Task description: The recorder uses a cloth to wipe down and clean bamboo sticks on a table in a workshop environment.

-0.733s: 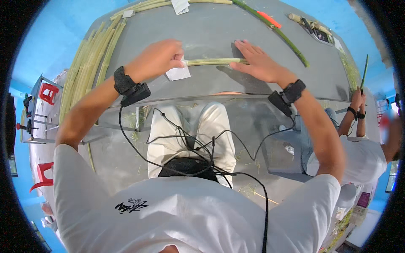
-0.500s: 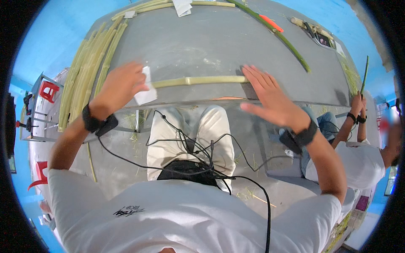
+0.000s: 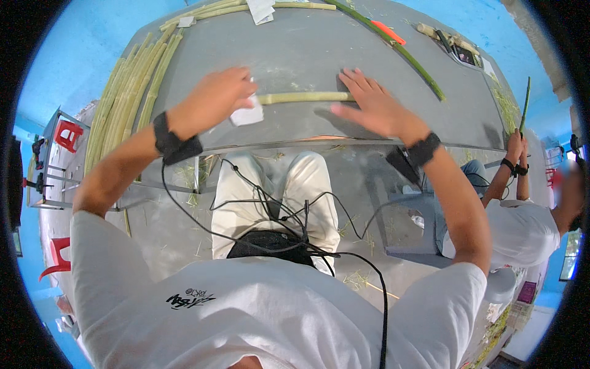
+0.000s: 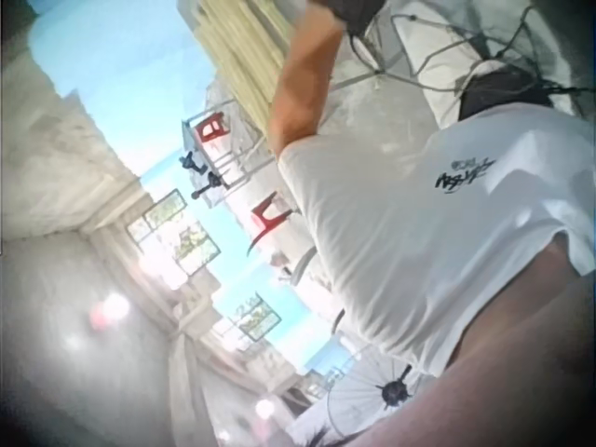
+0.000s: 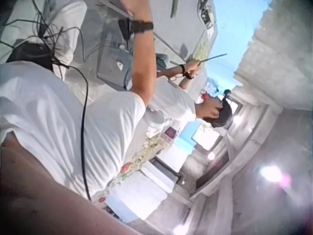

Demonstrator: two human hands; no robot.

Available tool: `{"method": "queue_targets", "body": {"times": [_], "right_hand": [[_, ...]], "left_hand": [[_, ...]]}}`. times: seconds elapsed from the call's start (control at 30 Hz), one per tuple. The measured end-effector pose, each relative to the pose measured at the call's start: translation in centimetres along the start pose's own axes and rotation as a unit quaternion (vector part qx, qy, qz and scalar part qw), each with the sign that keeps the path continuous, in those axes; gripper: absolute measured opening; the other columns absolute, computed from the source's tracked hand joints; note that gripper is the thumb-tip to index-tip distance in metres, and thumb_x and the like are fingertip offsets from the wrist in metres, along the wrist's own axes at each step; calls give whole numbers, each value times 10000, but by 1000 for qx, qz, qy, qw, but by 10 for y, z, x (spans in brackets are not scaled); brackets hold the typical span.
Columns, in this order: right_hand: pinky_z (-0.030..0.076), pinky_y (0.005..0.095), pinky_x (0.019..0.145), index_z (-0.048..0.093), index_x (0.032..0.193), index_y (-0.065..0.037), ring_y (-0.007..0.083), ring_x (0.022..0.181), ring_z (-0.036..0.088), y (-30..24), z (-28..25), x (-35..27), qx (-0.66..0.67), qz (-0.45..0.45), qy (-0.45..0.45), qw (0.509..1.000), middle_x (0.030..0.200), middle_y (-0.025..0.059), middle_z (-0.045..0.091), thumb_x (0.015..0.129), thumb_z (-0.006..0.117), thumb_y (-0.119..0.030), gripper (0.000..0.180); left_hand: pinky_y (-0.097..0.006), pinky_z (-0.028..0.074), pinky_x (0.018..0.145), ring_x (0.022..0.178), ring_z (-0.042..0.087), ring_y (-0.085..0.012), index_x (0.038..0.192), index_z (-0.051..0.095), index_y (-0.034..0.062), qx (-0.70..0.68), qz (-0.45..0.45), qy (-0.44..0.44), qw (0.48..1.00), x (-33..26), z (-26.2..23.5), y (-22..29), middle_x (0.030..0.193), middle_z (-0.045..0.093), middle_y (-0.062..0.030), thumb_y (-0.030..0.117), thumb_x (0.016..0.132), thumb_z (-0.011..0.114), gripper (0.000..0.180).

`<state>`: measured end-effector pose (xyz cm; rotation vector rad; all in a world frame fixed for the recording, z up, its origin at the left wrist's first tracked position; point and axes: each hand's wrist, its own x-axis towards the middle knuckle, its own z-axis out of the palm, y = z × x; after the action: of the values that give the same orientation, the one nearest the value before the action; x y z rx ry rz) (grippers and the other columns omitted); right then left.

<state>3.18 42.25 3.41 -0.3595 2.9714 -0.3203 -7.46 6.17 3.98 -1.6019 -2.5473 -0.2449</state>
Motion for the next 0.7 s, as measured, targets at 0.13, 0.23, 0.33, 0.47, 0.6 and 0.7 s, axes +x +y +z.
{"method": "queue_targets", "body": {"times": [0.13,0.23,0.33,0.47,0.6,0.7], "right_hand": [[173,506,1356,290,1689,3,387,1660,219,-19,1,-57,-31,-63,28,997,1756,232,303,1047,582,-629,947],[156,521,1360,266,1696,-7,376,1662,219,-22,3,-61,-51,-61,29,996,1753,221,308,1036,601,-623,962],[150,536,1358,260,1696,-8,370,1665,216,-23,3,-55,-63,-49,29,996,1754,215,308,1035,603,-623,966],[156,540,1355,284,1690,-12,367,1666,215,-17,7,-46,-54,-48,28,997,1755,207,314,1057,573,-620,924],[157,521,1355,305,1686,-20,366,1666,215,3,7,-11,-48,-52,33,997,1759,200,315,1077,534,-623,887],[155,506,1357,317,1686,-28,362,1666,218,10,6,8,-22,-18,23,999,1765,194,309,1085,521,-616,865]], "left_hand": [[-490,532,1002,1244,625,-391,1190,685,48,-81,-104,-70,989,-65,-26,17,1336,652,-155,185,970,736,264],[-464,461,1186,1457,521,-409,1487,582,64,-44,-109,-14,993,-85,-22,19,1596,534,-204,219,1033,684,490],[-468,325,1309,1605,344,-410,1672,343,14,-28,-146,-99,984,-76,-21,13,1741,340,-246,303,1109,593,680],[-495,235,1344,1660,221,-394,1697,237,-50,25,-71,-105,992,-68,0,-2,1772,254,-262,402,1158,480,744],[-494,186,1359,1676,172,-380,1708,210,-43,-20,-87,-113,990,-36,11,-20,1782,230,-258,414,1164,461,753],[-491,168,1364,1678,172,-369,1714,194,-39,-44,-71,-101,991,-34,12,-19,1785,223,-253,409,1162,473,764]]}}
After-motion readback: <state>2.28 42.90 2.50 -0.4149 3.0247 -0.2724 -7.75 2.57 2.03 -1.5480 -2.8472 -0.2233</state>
